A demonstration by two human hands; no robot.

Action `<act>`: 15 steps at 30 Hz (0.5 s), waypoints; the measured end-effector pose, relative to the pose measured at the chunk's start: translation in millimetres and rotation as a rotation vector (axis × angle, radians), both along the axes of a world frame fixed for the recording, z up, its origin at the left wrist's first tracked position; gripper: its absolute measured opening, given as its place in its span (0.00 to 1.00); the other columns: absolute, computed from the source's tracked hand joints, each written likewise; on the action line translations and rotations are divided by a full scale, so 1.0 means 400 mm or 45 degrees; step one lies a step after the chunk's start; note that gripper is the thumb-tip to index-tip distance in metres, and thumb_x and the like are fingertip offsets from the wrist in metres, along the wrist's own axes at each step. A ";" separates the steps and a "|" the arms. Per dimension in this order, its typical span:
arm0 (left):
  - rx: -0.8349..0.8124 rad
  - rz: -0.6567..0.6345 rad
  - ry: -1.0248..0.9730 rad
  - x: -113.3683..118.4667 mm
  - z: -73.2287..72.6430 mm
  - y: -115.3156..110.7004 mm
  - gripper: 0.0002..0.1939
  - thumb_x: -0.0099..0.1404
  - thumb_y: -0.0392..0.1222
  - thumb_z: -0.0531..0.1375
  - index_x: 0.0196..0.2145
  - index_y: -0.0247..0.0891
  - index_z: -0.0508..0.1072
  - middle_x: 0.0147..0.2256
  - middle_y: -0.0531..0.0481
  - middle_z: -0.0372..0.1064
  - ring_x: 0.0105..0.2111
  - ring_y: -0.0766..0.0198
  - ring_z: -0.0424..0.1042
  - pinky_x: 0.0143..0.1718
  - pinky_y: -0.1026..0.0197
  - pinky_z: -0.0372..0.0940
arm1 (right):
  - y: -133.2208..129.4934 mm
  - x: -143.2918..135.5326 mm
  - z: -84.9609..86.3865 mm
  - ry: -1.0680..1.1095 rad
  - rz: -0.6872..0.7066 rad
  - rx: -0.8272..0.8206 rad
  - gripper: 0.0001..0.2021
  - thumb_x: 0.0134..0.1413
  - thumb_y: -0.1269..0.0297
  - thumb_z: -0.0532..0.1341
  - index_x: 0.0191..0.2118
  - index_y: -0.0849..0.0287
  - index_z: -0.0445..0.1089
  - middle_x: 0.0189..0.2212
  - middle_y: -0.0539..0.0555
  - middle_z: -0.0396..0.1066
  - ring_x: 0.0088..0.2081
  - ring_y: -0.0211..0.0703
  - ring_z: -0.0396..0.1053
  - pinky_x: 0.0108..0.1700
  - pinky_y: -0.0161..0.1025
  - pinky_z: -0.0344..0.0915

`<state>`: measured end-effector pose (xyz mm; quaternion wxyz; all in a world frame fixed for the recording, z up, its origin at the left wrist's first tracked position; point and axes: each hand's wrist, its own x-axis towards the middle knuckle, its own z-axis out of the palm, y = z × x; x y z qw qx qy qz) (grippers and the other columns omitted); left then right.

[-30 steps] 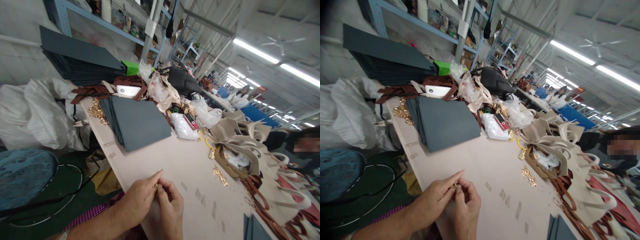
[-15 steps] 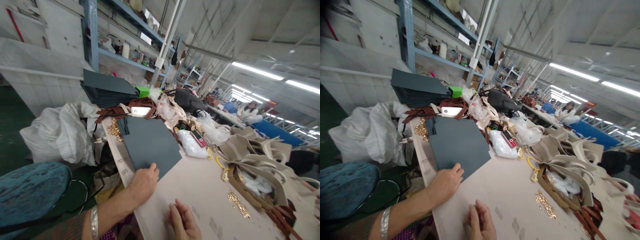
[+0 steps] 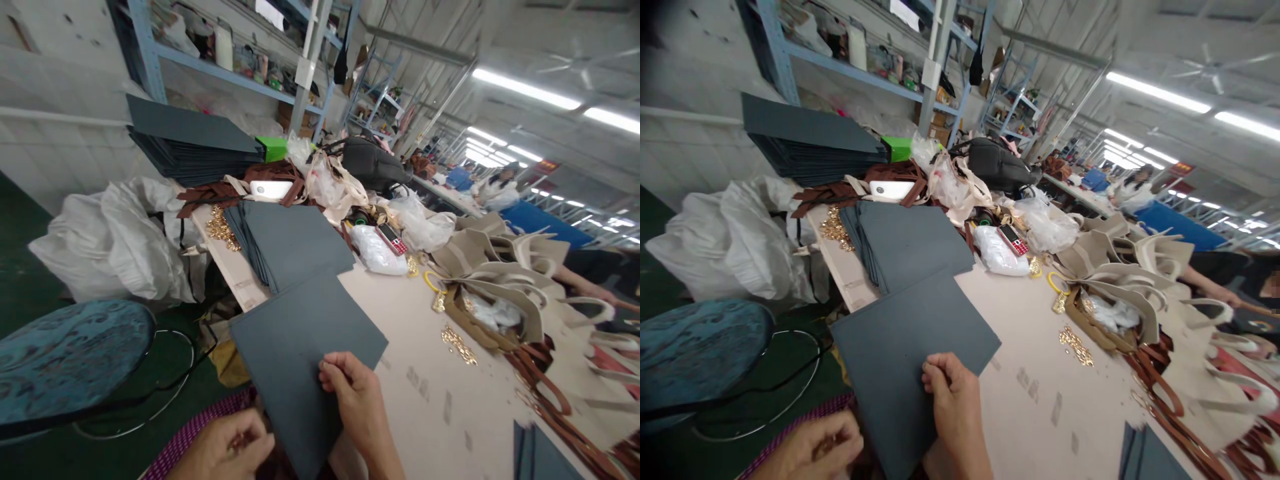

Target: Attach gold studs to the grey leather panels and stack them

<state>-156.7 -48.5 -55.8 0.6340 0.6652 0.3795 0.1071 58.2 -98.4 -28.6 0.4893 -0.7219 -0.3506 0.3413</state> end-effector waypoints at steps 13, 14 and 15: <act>-0.420 0.292 -0.160 0.113 0.087 0.077 0.29 0.50 0.68 0.62 0.27 0.35 0.73 0.16 0.59 0.57 0.15 0.72 0.47 0.17 0.66 0.41 | 0.090 0.033 0.018 0.394 0.176 -0.207 0.19 0.36 0.52 0.71 0.29 0.63 0.72 0.18 0.48 0.69 0.21 0.34 0.67 0.24 0.31 0.66; -0.433 0.281 -0.161 0.116 0.078 0.078 0.29 0.52 0.68 0.61 0.28 0.34 0.74 0.18 0.57 0.59 0.16 0.72 0.47 0.18 0.65 0.41 | 0.090 0.033 0.020 0.405 0.189 -0.215 0.19 0.35 0.52 0.71 0.29 0.64 0.72 0.18 0.47 0.69 0.21 0.33 0.67 0.24 0.31 0.65; -0.445 0.267 -0.164 0.118 0.069 0.079 0.29 0.54 0.68 0.60 0.29 0.33 0.75 0.19 0.56 0.61 0.16 0.73 0.47 0.18 0.65 0.40 | 0.090 0.033 0.021 0.413 0.203 -0.219 0.20 0.35 0.52 0.71 0.29 0.64 0.72 0.18 0.47 0.68 0.21 0.33 0.67 0.24 0.30 0.65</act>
